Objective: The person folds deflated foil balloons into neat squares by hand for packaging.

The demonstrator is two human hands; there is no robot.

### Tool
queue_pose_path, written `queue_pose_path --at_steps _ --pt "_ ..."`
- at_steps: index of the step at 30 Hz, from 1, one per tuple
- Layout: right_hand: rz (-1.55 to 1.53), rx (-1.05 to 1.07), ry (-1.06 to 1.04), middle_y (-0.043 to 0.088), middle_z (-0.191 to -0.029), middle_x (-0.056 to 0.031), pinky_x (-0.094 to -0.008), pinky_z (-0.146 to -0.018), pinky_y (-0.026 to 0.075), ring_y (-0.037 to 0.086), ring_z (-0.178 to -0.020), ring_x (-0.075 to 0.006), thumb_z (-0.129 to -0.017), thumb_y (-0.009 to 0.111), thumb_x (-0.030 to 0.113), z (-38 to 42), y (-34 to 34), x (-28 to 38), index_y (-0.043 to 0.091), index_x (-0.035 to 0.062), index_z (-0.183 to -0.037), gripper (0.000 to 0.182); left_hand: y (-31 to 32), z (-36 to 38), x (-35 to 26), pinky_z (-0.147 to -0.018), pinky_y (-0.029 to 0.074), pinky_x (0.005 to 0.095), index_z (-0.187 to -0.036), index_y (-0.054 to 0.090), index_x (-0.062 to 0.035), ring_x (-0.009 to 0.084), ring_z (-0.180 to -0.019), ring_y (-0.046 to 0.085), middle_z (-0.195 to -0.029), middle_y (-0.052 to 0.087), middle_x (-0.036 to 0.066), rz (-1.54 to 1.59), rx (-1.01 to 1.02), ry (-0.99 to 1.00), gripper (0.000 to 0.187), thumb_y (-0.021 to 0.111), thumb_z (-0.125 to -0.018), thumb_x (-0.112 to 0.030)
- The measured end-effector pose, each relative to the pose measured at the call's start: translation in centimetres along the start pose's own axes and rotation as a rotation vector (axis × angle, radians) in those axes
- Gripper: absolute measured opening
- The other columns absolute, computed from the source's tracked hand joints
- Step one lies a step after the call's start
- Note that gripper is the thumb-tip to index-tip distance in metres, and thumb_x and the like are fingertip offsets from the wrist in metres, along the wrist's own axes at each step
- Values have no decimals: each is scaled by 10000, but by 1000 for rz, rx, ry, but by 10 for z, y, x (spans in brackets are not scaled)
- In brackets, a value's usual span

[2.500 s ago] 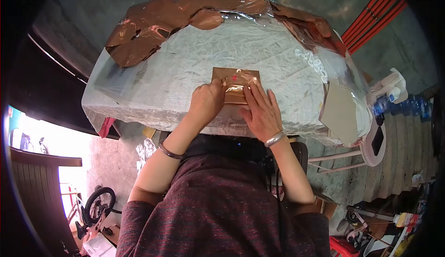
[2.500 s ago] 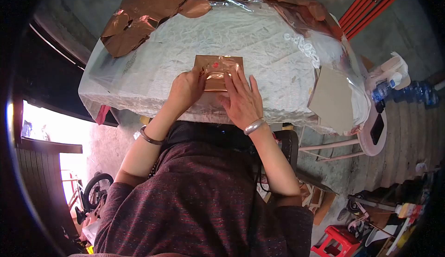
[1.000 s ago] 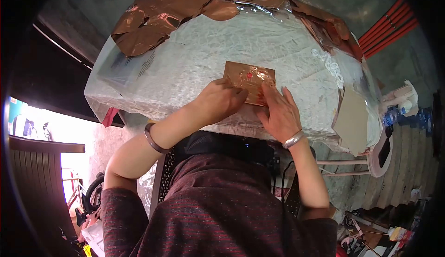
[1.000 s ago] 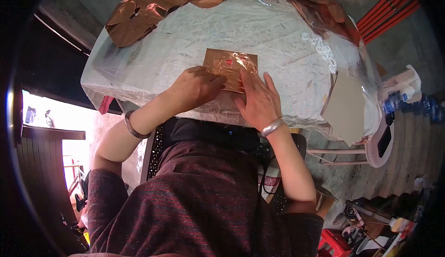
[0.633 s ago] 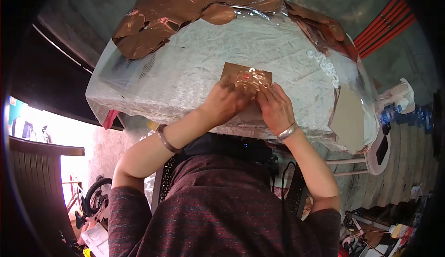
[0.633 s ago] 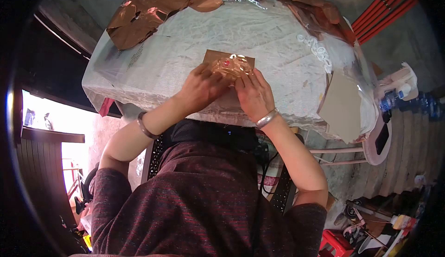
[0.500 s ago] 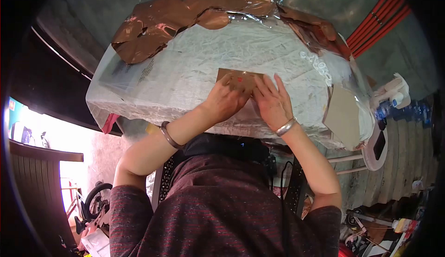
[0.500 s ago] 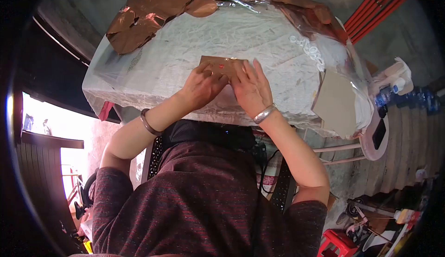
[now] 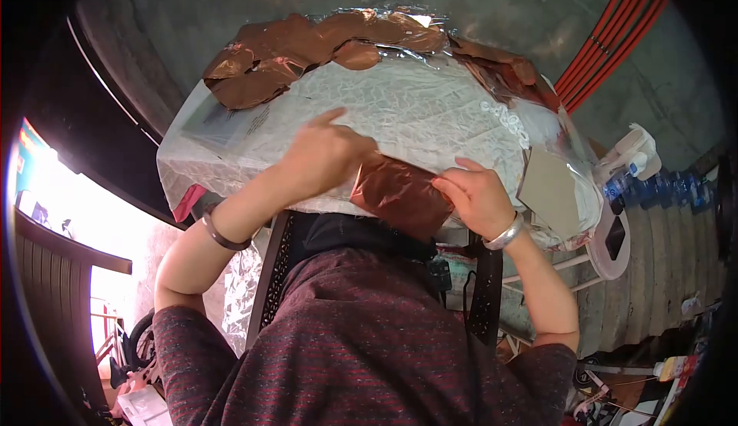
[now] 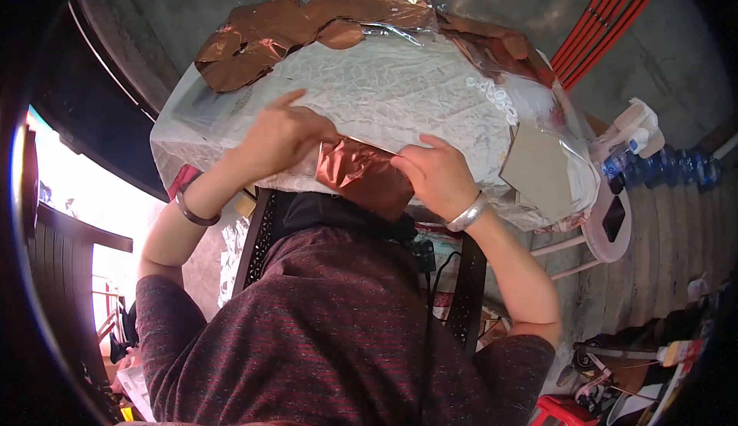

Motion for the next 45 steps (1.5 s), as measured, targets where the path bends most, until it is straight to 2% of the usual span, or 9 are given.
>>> queue_pose_path --at_steps 2,5,8,10,16,21,34,40,45 --pt "-117 40 163 627 -663 -75 -314 -701 520 603 -576 -173 -914 622 150 14 12 -18 656 16 -825 164 -3 26 22 -1058 396 469 -1119 671 -123 208 -917 677 -986 711 78 10 -43 -58 262 618 -866 -165" --pt "-1075 -155 573 647 -751 -4 -219 -559 438 550 -591 -63 -979 562 205 33 42 -43 665 -7 -871 259 35 78 44 -993 430 337 -1447 334 15 204 -1068 616 -1242 618 115 1218 -145 -720 716 511 -963 -482" --pt "-1298 -73 585 660 -809 -2 -216 -643 455 555 -708 -44 -972 570 174 34 75 -37 670 -64 -916 265 101 86 -14 -1108 305 406 -1503 190 -31 250 -1404 301 -1527 303 135 2009 -72 -549 984 517 -839 -678" --pt "-1341 -33 653 651 -812 14 -202 -653 441 528 -709 -32 -970 575 168 38 98 -37 680 -58 -960 250 120 78 -28 -1095 343 422 -1467 269 -27 268 -1348 391 -1471 389 144 2261 -180 -508 813 537 -908 -552" --pt "-1405 -23 631 636 -825 29 -200 -614 397 509 -707 -29 -968 581 171 35 126 -41 690 -16 -1001 218 136 75 -23 -1002 476 425 -1326 436 -36 260 -1169 565 -1286 557 121 2178 -283 -1024 425 572 -963 -208" --pt "-1717 -52 683 679 -1018 -54 -290 -831 548 664 -920 -144 -991 533 244 37 116 -24 590 -13 -1151 308 128 73 -23 -1046 432 465 -1346 425 -46 289 -1211 531 -1319 532 125 2200 -458 -921 508 631 -927 -245" --pt "-1299 -298 595 696 -888 -69 -286 -701 577 674 -739 -138 -932 623 128 44 135 -40 651 -19 -1033 181 117 81 -27 -965 497 373 -1277 483 -16 221 -1116 589 -1238 584 104 1972 -628 -824 357 574 -960 -152" --pt "-1380 -184 680 686 -939 -53 -253 -706 539 645 -840 -100 -965 589 224 28 108 -46 659 -8 -1076 266 121 90 -20 -942 525 385 -1249 506 -6 222 -1073 611 -1184 610 101 1966 -544 -876 324 582 -939 -60" --pt "-1020 64 520 668 -854 -15 -221 -623 473 582 -749 -45 -955 608 240 -20 109 -41 673 -15 -1038 275 120 86 -28 -936 531 384 -1232 522 -13 222 -1061 615 -1174 612 102 1995 -454 -925 309 590 -937 -73"
Point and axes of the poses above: each hand's wrist, its own z-axis away from the middle knuckle, its own y-axis out of the palm, x = y × z, the point moved 6 cm from there along -z, towards the middle knuckle
